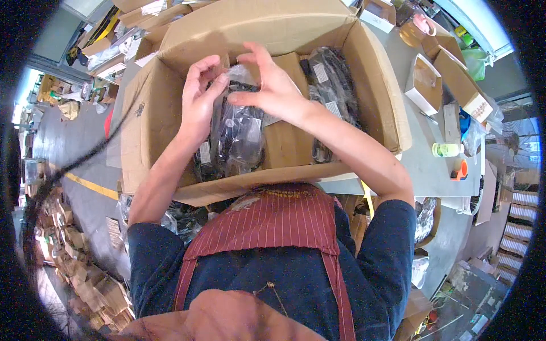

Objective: The person handles black power cables inside plastic bags within a cardboard box, picks up a white square item, and then moves the box aside to show a large bin filled with more packaged cables.

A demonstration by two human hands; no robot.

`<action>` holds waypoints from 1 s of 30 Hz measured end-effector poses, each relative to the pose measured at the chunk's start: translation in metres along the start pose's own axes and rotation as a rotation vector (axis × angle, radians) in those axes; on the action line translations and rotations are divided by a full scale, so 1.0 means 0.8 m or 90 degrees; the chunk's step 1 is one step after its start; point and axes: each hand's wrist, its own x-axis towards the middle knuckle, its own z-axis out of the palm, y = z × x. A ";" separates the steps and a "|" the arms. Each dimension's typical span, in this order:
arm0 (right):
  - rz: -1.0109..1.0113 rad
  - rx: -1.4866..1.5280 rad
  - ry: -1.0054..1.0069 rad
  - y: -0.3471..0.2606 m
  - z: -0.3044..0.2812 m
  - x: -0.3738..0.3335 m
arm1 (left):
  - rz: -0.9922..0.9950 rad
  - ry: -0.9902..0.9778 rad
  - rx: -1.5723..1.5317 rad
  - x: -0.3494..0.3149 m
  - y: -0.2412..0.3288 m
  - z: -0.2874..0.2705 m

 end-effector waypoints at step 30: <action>0.011 0.252 0.141 -0.042 -0.058 0.000 | -0.479 -0.245 0.301 0.033 0.034 -0.049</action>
